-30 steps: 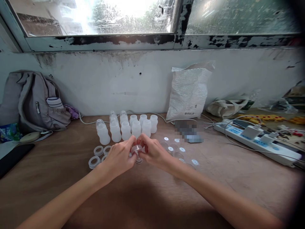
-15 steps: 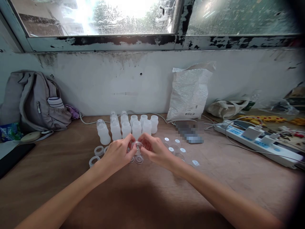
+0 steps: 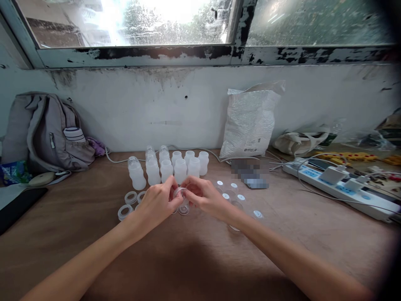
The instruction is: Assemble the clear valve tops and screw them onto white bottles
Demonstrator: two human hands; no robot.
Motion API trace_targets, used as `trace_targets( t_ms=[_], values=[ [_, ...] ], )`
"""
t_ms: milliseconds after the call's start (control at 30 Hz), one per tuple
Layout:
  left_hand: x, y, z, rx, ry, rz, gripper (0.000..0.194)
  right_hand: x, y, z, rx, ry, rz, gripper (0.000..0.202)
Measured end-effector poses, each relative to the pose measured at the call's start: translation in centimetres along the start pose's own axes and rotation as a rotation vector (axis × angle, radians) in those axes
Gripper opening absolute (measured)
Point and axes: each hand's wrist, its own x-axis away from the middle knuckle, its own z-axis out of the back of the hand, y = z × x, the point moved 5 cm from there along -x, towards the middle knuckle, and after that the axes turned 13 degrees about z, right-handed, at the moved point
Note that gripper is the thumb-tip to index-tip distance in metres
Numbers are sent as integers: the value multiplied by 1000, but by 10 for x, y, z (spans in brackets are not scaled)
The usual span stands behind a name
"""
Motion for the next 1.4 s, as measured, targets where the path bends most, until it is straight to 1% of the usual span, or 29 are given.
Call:
trace_targets(
  t_ms=[233,433,567,767,900,1000,1200,1333,1400],
  values=[
    [-1,-1,-2,-2,3,2,9,1,-4,-1,18,16,43,8],
    [-1,-1,2,7,12,8,7,1,-2,-1,66,54,66,1],
    [-2,-1,5,27,28,3,6,1,-2,0,55,71,85,10],
    [0,1,3,-23,23,-66,13,1,-3,1,122,82,91,16],
    [1,0,0,-53,25,-65,13,1,-2,-2,161,72,83,16],
    [2,1,-2,-80,26,-52,9,2,-2,-4,189,69,77,17],
    [6,5,-1,-132,58,-74,12,4,-5,-8,208,38,152,19],
    [6,4,-2,-155,67,-108,12,5,-2,-8,225,69,129,19],
    [5,3,-2,-168,74,-117,10,5,-2,-7,205,77,114,16]
  ],
)
